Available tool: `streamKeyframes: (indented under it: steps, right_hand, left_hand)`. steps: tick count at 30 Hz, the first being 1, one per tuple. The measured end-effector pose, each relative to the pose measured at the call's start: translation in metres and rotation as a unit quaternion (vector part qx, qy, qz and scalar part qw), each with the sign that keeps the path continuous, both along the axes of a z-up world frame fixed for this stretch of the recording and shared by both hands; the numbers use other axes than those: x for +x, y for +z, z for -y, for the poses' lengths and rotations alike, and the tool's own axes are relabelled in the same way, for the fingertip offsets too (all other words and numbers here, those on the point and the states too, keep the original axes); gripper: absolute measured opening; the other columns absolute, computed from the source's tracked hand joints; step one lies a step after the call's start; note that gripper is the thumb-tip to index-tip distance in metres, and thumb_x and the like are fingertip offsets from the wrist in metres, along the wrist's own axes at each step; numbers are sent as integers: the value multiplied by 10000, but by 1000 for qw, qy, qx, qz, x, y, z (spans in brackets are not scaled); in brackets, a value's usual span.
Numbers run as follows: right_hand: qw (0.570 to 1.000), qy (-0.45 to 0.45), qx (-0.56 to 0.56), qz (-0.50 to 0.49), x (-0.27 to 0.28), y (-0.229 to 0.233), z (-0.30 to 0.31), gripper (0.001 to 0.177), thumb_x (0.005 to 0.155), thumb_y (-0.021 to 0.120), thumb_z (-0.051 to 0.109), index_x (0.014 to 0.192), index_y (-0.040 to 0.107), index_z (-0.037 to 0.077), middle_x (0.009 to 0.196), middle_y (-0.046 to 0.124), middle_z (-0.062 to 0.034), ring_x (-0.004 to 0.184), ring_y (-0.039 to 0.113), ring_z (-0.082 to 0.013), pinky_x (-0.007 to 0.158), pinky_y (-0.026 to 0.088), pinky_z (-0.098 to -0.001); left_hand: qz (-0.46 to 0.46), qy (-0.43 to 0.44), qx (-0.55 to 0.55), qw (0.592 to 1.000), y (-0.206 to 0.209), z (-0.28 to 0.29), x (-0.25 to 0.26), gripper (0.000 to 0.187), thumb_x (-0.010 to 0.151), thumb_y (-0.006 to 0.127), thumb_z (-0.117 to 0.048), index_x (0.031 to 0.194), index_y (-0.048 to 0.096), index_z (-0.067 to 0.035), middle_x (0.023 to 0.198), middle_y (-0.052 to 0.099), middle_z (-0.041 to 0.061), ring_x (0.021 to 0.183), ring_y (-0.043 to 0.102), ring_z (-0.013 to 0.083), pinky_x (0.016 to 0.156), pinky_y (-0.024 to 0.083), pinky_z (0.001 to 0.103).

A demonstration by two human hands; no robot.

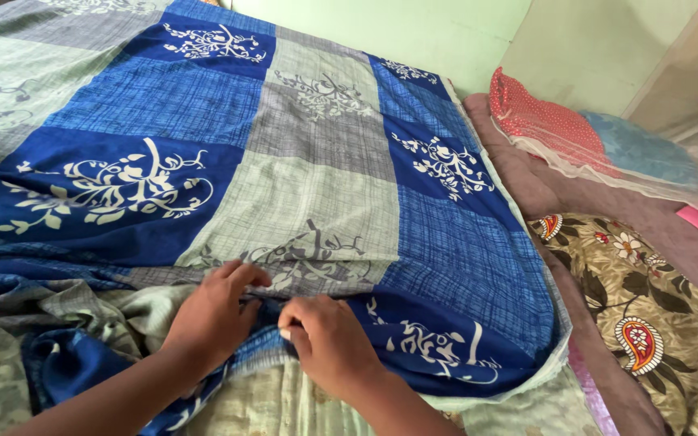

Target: The person folds a large blue and grey patterned bed sheet on a bed. They smooth the fabric with their hands, fold the sheet in half, and then roll it into a compact bundle.

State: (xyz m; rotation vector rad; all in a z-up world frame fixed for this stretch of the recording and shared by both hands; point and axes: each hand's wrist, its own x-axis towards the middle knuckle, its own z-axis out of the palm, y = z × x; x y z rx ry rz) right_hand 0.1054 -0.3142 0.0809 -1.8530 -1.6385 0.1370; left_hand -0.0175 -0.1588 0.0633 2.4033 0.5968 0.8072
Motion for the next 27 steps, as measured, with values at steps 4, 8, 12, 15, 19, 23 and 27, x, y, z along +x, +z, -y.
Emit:
streamKeyframes:
  steps: [4,8,12,15,19,23,27]
  right_hand:
    - [999,-49,0,-19,6,15,0,76,926,689,87,982,643,66,857,722,-129,863,700,-353,781,526,-465]
    - [989,-83,-44,-112,18,22,1,130,923,681,154,1012,678,60,882,766,-114,811,765,-270,720,569,-393]
    - [986,-76,-31,-145,33,30,1,190,897,726,216,1006,746,63,878,788,-96,805,753,-202,750,580,-350]
    - [989,-55,-37,-130,41,46,4,266,859,790,288,1007,758,69,900,781,-81,839,734,-174,789,561,-343]
    - [995,-20,3,-100,40,61,10,433,757,876,334,1054,729,55,999,702,-91,917,700,-181,800,566,-336]
    - [997,43,57,17,48,70,19,390,752,847,271,1037,752,22,851,717,-69,791,696,-191,711,536,-358]
    - [979,-27,-113,-165,57,68,23,209,873,656,172,1026,741,59,626,590,14,537,531,-93,502,414,-326]
  left_hand:
    - [26,-160,136,977,19,18,-8,199,834,727,-240,1000,675,-144,972,672,38,997,633,271,907,477,427]
    - [-22,-190,203,960,22,33,-6,447,754,739,-228,1140,637,-28,1013,645,103,1033,579,324,861,432,455]
    - [-83,-72,162,981,21,39,7,256,804,707,-200,1056,703,-153,1013,679,19,1011,587,279,899,438,446]
    - [-60,-16,136,989,29,41,12,109,839,683,-168,933,720,-128,905,708,5,976,612,272,902,458,434]
    - [29,-61,124,990,49,42,7,146,827,668,-142,956,727,-108,876,726,40,904,629,306,812,489,447]
    - [31,-39,43,998,69,45,7,166,935,626,-211,982,675,-61,867,704,126,836,660,361,749,514,478]
    - [-75,52,-96,991,75,44,21,353,1044,513,-361,1056,673,-46,809,709,216,749,683,378,732,533,483]
